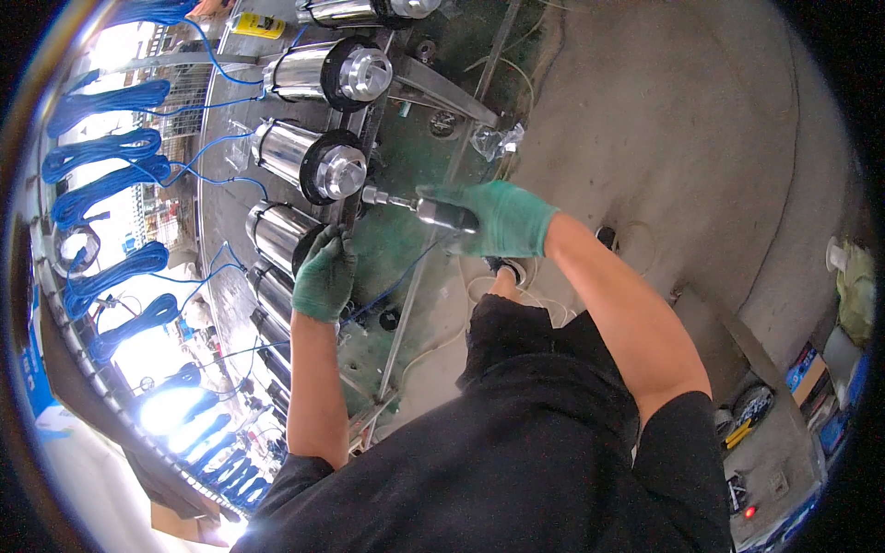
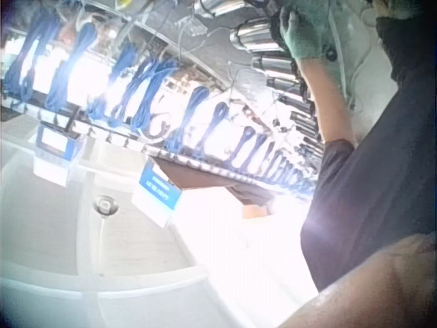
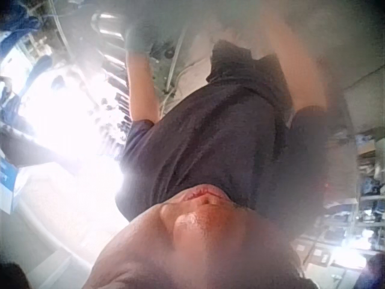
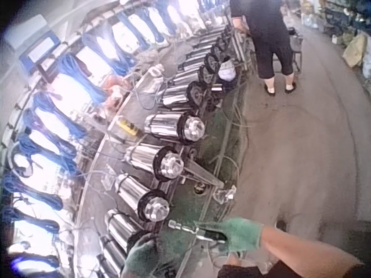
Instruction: The person assembles large water pumps on a long work table by using a power tool to tighten bolts on the pump heads and then picking up pump bases from a bin to fit onto the pump bodies.
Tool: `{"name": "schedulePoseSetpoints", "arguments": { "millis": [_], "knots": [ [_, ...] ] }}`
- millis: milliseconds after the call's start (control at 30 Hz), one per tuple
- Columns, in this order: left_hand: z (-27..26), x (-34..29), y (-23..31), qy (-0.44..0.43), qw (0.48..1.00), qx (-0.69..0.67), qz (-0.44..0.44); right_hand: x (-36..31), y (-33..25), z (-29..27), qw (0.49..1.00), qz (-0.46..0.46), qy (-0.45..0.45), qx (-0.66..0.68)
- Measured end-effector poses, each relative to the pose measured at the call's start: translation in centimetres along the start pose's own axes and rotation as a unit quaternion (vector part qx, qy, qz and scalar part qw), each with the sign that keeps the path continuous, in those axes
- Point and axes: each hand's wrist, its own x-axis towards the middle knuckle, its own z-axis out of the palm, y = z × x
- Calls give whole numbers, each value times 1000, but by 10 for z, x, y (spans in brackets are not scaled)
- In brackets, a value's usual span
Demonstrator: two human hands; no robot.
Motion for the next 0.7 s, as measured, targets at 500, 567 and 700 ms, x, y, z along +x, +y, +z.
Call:
{"name": "schedulePoseSetpoints", "arguments": {
  "millis": [500, 567, 700],
  "knots": [
    [104, -3, -29, -64, 997, 38, 21, -44, -23, -19, 1000, -21, -10, 5],
    [113, -6, -37, -80, 996, 2, 32, -45, -27, -23, 1000, -14, -22, -7],
    [131, -10, -47, -91, 995, -49, 11, -48, -25, -24, 999, -34, -32, -12]
  ]
}}
